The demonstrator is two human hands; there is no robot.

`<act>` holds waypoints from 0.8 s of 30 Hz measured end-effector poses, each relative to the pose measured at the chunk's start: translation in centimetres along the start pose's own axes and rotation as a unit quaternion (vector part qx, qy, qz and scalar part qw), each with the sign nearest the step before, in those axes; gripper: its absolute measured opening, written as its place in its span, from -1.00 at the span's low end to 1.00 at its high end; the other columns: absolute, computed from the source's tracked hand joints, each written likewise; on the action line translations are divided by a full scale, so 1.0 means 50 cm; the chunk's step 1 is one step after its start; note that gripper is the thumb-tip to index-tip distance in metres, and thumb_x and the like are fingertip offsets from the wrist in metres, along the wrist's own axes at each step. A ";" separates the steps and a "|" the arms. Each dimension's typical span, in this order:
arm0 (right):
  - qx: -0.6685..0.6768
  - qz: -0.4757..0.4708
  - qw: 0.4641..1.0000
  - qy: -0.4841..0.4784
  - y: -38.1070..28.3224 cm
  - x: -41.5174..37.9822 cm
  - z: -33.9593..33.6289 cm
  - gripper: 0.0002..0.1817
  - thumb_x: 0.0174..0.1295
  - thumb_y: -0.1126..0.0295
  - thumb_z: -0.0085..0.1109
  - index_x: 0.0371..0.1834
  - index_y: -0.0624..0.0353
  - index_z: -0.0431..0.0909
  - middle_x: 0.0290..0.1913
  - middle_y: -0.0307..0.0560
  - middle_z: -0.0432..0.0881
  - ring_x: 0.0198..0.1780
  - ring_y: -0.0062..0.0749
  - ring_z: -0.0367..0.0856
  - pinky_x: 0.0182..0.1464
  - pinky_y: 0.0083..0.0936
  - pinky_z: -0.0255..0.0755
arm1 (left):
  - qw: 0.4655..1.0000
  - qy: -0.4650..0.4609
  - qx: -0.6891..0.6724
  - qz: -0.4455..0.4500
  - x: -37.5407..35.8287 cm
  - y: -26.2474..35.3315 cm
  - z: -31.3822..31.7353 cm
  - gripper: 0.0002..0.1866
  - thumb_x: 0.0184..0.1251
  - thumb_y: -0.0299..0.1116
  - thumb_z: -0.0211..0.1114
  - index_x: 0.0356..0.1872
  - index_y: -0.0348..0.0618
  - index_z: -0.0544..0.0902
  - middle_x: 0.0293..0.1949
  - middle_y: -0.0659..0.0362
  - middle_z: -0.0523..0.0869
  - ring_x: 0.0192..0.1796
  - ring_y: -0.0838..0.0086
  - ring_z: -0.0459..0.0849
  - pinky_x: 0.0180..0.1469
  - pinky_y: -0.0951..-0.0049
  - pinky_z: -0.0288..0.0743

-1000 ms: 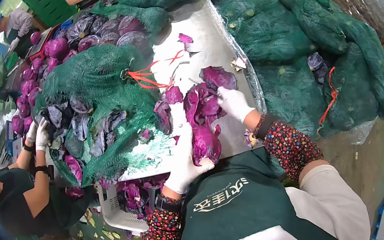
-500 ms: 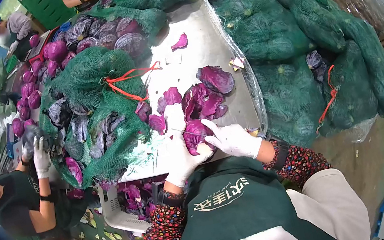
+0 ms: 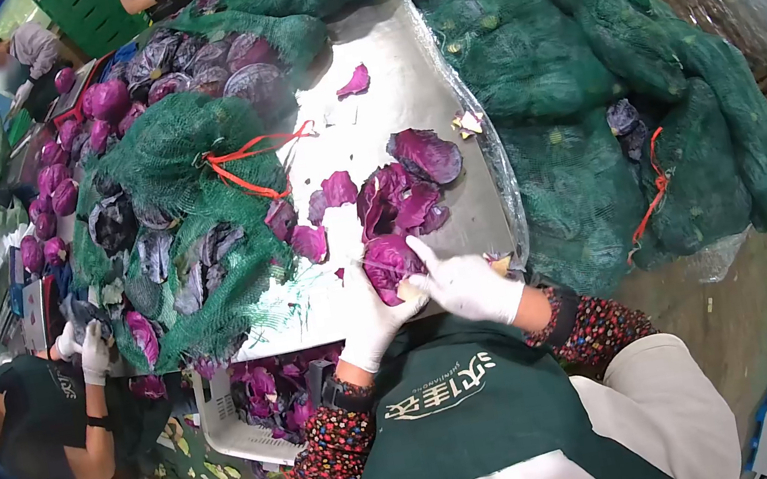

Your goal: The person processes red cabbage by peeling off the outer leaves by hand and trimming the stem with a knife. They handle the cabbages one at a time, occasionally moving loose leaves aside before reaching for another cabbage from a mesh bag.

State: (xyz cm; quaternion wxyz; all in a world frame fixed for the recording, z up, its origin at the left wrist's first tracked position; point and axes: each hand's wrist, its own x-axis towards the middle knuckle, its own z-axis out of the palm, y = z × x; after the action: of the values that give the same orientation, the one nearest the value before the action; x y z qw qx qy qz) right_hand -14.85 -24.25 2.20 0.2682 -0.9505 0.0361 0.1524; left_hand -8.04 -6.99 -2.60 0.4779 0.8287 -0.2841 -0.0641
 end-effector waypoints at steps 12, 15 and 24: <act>0.028 -0.039 0.996 0.077 0.061 0.023 -0.063 -0.65 0.49 0.15 -0.16 0.20 0.02 0.44 -0.18 -0.01 0.74 -0.22 0.02 0.71 -0.15 -0.14 0.58 | 0.999 0.010 0.027 -0.022 0.005 0.009 0.003 0.12 -0.30 -0.14 0.69 0.32 -0.38 0.24 0.15 -0.15 0.45 0.21 0.03 0.48 0.30 0.17 0.37; 0.041 -0.029 0.997 0.067 0.060 0.022 -0.050 -0.61 0.48 0.10 -0.13 0.22 0.04 0.39 -0.19 0.06 0.73 -0.18 0.06 0.70 -0.12 -0.10 0.55 | 0.999 0.008 0.015 -0.028 0.002 0.008 0.005 0.14 -0.32 -0.15 0.69 0.34 -0.38 0.21 0.18 -0.17 0.42 0.25 0.02 0.45 0.33 0.16 0.33; 0.150 0.002 0.989 0.014 0.049 0.066 -0.029 -0.39 0.16 0.06 0.23 0.05 0.36 0.33 -0.27 0.28 0.69 -0.18 0.10 0.71 -0.09 -0.17 0.54 | 1.000 -0.012 0.017 -0.008 -0.002 0.009 0.012 0.12 -0.32 -0.17 0.69 0.35 -0.34 0.24 0.26 -0.15 0.37 0.34 -0.01 0.37 0.41 0.11 0.24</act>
State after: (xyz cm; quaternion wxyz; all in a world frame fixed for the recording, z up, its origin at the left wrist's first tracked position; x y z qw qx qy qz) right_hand -11.68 -27.05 1.12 0.4074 -0.9013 0.0639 0.1328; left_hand -8.52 -7.58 -2.59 0.4595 0.8382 -0.2844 -0.0731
